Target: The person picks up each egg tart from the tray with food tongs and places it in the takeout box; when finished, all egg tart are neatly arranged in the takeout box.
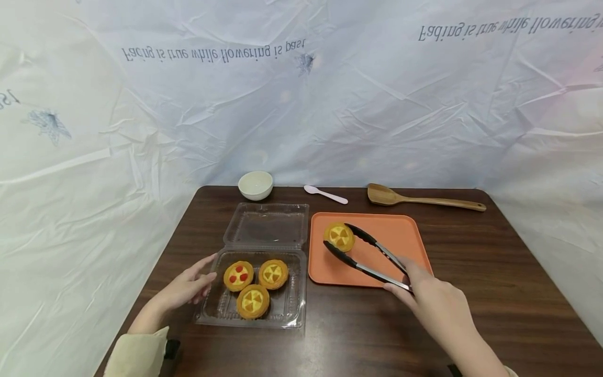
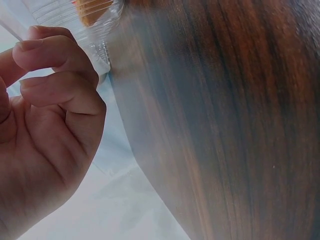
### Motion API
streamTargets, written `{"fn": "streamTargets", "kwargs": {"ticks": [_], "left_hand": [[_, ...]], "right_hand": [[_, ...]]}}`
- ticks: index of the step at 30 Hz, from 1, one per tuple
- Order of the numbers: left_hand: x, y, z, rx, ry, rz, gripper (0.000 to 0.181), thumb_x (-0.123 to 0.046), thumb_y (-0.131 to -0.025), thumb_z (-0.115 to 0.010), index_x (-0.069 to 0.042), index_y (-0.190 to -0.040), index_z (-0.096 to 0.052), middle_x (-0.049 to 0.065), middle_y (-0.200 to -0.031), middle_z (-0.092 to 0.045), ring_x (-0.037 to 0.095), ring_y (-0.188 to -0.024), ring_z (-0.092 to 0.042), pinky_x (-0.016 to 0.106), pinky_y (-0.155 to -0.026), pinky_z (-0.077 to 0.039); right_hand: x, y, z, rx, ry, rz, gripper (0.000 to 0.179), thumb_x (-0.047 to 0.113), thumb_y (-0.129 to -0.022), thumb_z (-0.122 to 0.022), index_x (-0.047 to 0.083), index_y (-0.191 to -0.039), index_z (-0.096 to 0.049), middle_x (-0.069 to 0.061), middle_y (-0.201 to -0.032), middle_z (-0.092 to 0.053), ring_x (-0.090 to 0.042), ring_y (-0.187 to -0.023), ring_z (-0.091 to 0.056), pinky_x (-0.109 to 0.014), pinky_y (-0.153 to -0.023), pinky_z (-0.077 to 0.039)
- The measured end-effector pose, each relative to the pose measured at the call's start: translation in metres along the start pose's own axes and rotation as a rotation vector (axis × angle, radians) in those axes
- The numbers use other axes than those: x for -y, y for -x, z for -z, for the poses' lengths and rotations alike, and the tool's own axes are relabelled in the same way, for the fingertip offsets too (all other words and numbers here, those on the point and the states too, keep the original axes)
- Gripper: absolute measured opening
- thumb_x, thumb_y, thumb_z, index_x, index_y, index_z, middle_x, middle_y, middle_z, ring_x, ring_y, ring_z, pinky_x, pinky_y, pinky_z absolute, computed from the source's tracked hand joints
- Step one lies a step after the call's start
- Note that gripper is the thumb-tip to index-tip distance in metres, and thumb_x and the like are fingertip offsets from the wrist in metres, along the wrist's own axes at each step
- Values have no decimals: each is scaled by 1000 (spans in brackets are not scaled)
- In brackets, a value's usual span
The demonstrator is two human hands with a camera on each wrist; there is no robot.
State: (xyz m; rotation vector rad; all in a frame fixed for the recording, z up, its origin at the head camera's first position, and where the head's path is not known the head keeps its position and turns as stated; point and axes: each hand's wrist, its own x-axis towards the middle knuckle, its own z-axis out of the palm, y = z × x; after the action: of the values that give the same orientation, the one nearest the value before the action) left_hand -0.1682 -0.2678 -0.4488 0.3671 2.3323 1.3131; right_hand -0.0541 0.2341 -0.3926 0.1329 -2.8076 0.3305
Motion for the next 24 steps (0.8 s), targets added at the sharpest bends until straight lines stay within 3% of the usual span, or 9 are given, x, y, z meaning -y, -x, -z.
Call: {"fn": "streamTargets", "kwargs": {"ticks": [14, 24], "left_hand": [[2, 0, -1, 6, 12, -2, 61, -23, -103, -47, 0, -151, -16, 8, -68, -51, 14, -49, -45, 26, -44, -38], [2, 0, 0, 2, 19, -3, 62, -24, -103, -48, -1, -151, -16, 9, -67, -51, 14, -49, -45, 26, -44, -37]], "right_hand": [[17, 4, 7, -94, 54, 117, 64, 54, -77, -74, 14, -124, -57, 16, -62, -35, -2, -41, -25, -25, -35, -21], [29, 5, 5, -115, 37, 226, 63, 55, -75, -74, 16, -122, -57, 14, -73, -45, 0, -49, -32, -23, -37, -23]]}}
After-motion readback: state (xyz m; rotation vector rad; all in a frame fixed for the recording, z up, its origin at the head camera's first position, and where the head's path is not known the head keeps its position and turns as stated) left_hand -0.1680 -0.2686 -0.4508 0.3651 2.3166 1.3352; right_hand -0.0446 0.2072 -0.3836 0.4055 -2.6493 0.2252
